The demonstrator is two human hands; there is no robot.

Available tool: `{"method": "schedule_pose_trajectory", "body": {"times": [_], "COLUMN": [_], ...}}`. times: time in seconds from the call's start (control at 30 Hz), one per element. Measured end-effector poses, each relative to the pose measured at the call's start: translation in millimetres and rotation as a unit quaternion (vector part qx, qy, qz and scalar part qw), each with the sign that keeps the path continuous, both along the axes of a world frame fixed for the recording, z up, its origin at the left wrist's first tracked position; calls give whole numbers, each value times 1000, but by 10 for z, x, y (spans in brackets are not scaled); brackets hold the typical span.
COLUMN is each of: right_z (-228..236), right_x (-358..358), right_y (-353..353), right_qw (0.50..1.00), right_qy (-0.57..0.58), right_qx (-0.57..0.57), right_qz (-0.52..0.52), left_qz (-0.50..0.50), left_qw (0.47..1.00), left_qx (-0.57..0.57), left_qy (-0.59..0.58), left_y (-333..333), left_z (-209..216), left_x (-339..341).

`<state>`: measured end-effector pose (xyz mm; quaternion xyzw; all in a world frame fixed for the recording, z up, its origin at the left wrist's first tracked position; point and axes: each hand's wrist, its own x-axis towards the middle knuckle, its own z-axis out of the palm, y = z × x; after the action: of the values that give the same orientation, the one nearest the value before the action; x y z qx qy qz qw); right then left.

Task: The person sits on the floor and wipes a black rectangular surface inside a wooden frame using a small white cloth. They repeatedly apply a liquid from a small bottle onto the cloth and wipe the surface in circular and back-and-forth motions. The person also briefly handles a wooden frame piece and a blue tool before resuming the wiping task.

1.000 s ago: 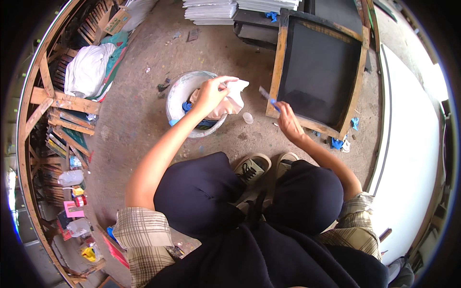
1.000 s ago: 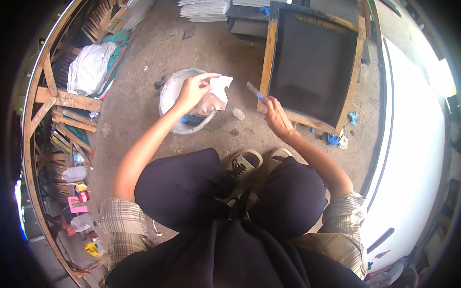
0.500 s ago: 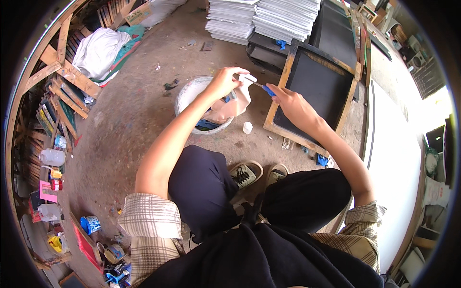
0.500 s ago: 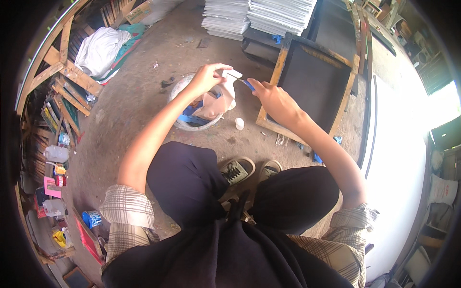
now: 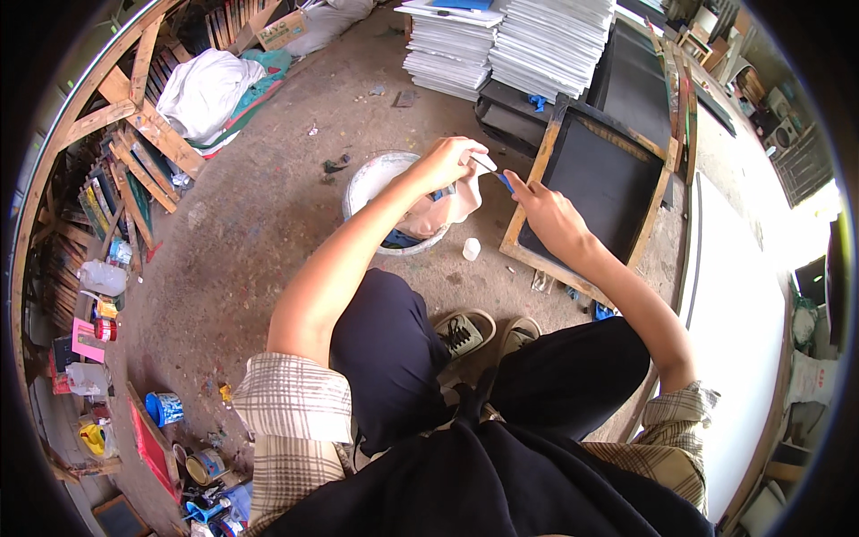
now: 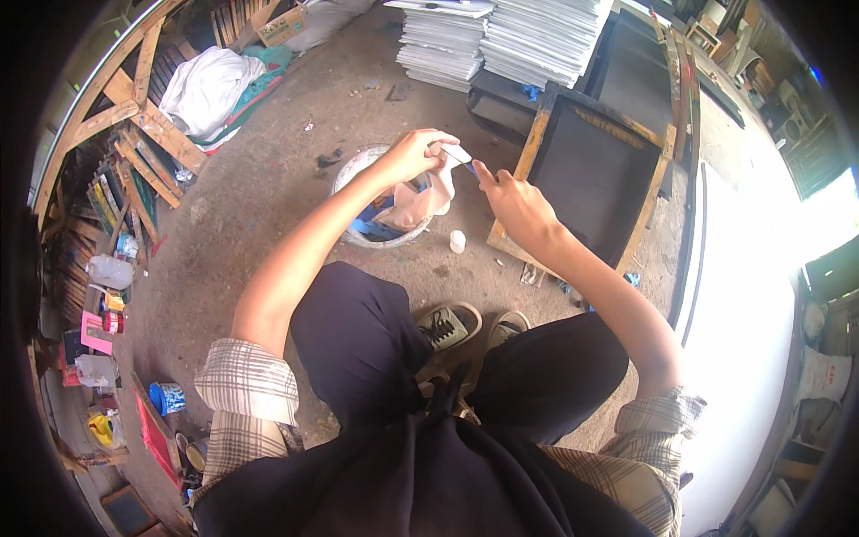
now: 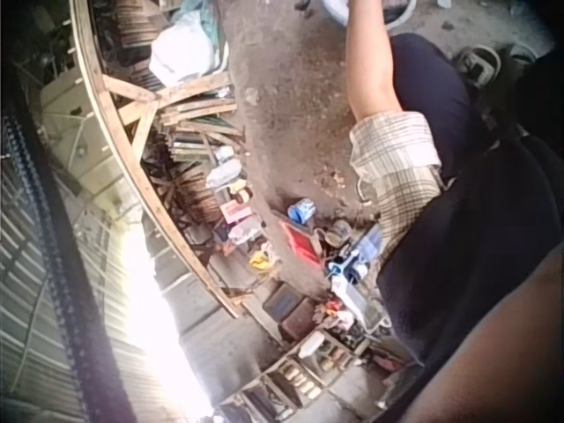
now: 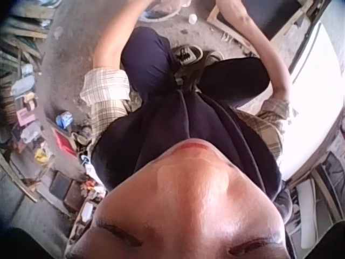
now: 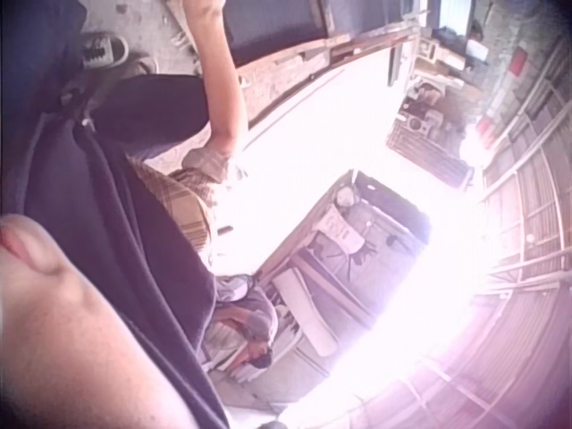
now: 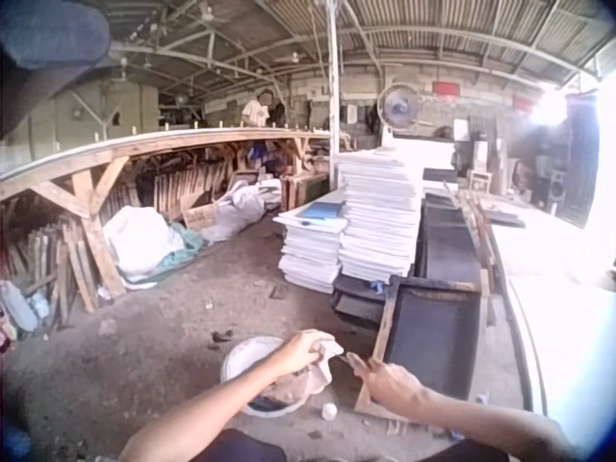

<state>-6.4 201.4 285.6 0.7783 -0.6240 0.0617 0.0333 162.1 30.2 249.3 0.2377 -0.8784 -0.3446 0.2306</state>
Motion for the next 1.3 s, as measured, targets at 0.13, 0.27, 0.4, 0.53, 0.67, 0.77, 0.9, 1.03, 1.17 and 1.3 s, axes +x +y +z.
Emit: {"method": "schedule_pose_trajectory", "body": {"times": [0.13, 0.27, 0.4, 0.53, 0.67, 0.77, 0.9, 1.03, 1.17, 1.3], "right_z": [-77, -151, -161, -258, -614, -928, -1090, -1071, -1067, -1275], "right_x": [27, 101, 103, 106, -101, -358, -656, -648, -639, -783], "right_y": [-43, -173, -135, -188, -210, -64, -82, -136, -442, -847], "right_qw": [1000, 999, 999, 998, 990, 980, 976, 975, 985, 980], "right_qy": [17, 28, 16, 20, 27, 44, -8, -68, -90, -92], "right_qx": [6, 3, 21, 44, 141, 185, 150, 133, 71, 143], "right_qz": [-14, -30, -36, -40, -15, -66, -160, -162, -132, -100], "left_qz": [-5, -17, 31, 3, -23, 53, 105, 187, 218, 219], "left_qw": [1000, 996, 999, 999, 997, 996, 989, 973, 964, 974], "left_qx": [-5, -85, -17, 7, 51, -25, -20, -4, -137, 39], "left_qy": [-1, 11, -24, -44, 59, 63, 102, 135, 64, 33], "left_y": [49, 54, 38, 61, 57, -147, -286, -468, -649, -611], "left_z": [-9, -107, -109, -104, -36, 100, -78, -46, -67, -78], "left_x": [-97, -187, -161, -193, -383, -228, 44, 314, 545, 519]}}
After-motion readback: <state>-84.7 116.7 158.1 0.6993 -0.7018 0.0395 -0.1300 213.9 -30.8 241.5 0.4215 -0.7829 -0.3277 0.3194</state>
